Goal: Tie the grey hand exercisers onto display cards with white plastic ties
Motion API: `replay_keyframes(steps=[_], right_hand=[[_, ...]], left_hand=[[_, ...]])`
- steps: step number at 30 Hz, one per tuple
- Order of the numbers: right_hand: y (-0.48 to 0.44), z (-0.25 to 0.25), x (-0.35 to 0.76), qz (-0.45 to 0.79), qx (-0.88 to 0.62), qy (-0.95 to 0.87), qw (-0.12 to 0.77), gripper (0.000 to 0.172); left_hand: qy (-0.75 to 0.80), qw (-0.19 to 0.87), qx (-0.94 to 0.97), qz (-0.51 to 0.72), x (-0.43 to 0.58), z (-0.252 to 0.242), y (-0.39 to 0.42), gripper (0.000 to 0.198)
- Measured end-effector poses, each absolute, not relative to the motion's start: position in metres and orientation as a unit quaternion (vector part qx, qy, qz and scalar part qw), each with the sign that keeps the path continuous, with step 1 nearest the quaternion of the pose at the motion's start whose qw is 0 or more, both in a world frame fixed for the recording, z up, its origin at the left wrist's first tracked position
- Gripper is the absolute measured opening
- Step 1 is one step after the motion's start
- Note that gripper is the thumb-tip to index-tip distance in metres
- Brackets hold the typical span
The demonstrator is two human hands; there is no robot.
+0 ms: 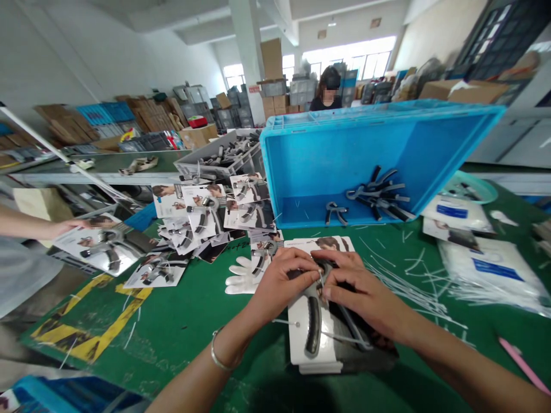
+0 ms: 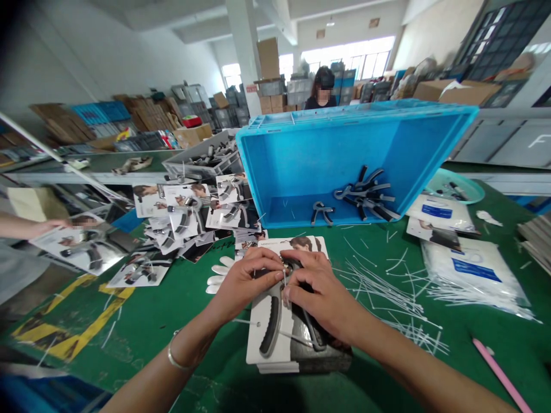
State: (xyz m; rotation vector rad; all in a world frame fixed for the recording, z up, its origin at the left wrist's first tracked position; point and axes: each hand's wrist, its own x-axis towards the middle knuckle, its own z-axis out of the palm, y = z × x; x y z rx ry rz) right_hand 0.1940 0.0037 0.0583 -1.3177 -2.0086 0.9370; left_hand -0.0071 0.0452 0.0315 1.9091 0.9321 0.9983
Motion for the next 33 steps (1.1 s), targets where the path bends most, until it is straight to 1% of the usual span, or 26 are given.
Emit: replay_keyframes(steps=[5, 9, 14, 16, 17, 18, 21, 24, 26, 29, 30, 31, 32, 33], right_hand=[[0.003, 0.059, 0.193, 0.358, -0.496, -0.742, 0.274, 0.024], [0.004, 0.055, 0.191, 0.340, -0.495, -0.743, 0.295, 0.025], [0.004, 0.048, 0.191, 0.319, -0.500, -0.735, 0.328, 0.025], [0.003, 0.045, 0.192, 0.309, -0.497, -0.740, 0.331, 0.018], [0.003, 0.043, 0.193, 0.301, -0.498, -0.742, 0.333, 0.014], [0.003, 0.042, 0.193, 0.292, -0.500, -0.743, 0.335, 0.015], [0.003, 0.039, 0.192, 0.265, -0.495, -0.756, 0.336, 0.030], [0.005, 0.037, 0.190, 0.250, -0.478, -0.775, 0.331, 0.035], [0.007, 0.036, 0.189, 0.249, -0.474, -0.779, 0.326, 0.034], [0.009, 0.037, 0.191, 0.261, -0.472, -0.774, 0.332, 0.030], [0.007, 0.039, 0.193, 0.264, -0.469, -0.771, 0.340, 0.027], [0.004, 0.042, 0.196, 0.263, -0.464, -0.770, 0.351, 0.021], [-0.002, 0.047, 0.198, 0.258, -0.455, -0.774, 0.357, 0.015], [-0.008, 0.052, 0.201, 0.249, -0.443, -0.785, 0.355, 0.010]], left_hand=[[0.365, 0.370, 0.762, 0.387, -0.008, 0.035, 0.044, 0.006], [0.322, 0.361, 0.788, 0.381, -0.010, 0.036, 0.043, 0.007], [0.333, 0.435, 0.738, 0.395, -0.009, 0.034, 0.049, 0.016], [0.340, 0.441, 0.730, 0.397, -0.008, 0.041, 0.049, 0.016], [0.341, 0.427, 0.737, 0.398, -0.008, 0.047, 0.046, 0.015], [0.340, 0.403, 0.749, 0.401, -0.007, 0.053, 0.041, 0.015], [0.325, 0.265, 0.816, 0.398, -0.003, 0.067, 0.014, 0.014], [0.283, 0.106, 0.903, 0.304, 0.005, 0.058, -0.019, 0.016], [0.272, 0.040, 0.929, 0.248, 0.009, 0.043, -0.034, 0.016], [0.282, 0.029, 0.924, 0.257, 0.006, 0.026, -0.046, 0.015], [0.296, 0.034, 0.914, 0.276, 0.002, 0.025, -0.048, 0.015], [0.321, 0.034, 0.898, 0.298, -0.004, 0.025, -0.050, 0.019], [0.356, 0.028, 0.878, 0.318, -0.011, 0.027, -0.053, 0.031], [0.397, 0.018, 0.856, 0.332, -0.018, 0.029, -0.055, 0.047]])
